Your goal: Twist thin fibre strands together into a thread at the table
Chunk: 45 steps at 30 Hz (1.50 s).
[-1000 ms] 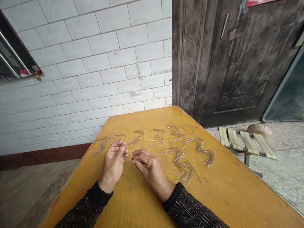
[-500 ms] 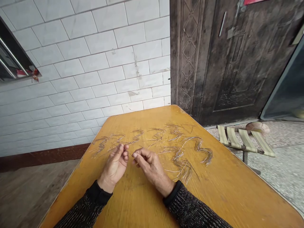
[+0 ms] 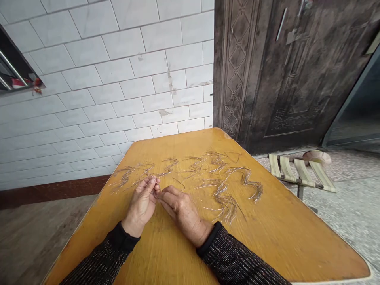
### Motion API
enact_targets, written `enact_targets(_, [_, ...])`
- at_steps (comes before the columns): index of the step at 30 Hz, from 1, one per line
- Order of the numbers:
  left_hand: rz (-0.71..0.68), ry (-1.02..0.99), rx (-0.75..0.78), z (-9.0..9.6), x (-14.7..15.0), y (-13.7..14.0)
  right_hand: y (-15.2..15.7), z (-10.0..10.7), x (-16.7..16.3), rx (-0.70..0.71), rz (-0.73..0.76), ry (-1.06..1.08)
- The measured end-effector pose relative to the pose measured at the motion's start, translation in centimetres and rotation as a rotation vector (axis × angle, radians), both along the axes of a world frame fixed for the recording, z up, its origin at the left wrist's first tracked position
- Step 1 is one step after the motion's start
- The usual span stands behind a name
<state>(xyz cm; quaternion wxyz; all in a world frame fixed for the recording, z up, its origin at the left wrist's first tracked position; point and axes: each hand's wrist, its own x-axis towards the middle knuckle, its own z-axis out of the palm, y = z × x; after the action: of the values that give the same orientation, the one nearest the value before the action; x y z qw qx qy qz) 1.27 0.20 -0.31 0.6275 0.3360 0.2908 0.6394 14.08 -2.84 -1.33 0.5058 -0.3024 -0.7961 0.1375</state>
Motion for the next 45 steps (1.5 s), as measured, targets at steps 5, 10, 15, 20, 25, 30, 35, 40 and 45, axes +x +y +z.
enact_targets(5, [-0.056,-0.068,-0.072,0.1,-0.3,0.0,0.0,0.1,0.2,0.033,-0.035,-0.052])
enact_targets(10, [-0.115,-0.186,-0.238,0.2,-0.6,0.4,-0.2,0.6,0.3,-0.035,-0.025,0.068])
enact_targets(15, [-0.195,-0.217,-0.269,0.4,-0.6,0.3,0.0,0.9,0.5,-0.394,0.098,0.45])
enact_targets(20, [-0.29,-0.14,-0.231,0.2,-0.7,0.0,0.5,0.7,0.8,-0.601,0.209,0.651])
enact_targets(25, [-0.208,-0.036,-0.151,0.2,-0.6,-0.1,0.1,0.9,0.8,-0.5,0.159,0.537])
enact_targets(30, [-0.187,0.039,-0.126,0.2,-0.7,-0.2,-0.4,1.1,0.8,-0.335,0.028,0.255])
enact_targets(35, [-0.28,0.041,-0.159,0.0,-1.1,-0.1,0.6,0.4,1.1,-0.423,0.001,0.356])
enact_targets(40, [-0.37,0.152,-0.143,0.2,-1.3,-0.3,0.9,0.5,2.1,-0.477,0.002,0.267])
enact_targets(45, [-0.412,0.305,-0.079,0.1,-1.5,-0.3,0.6,0.9,2.5,-0.416,0.017,0.076])
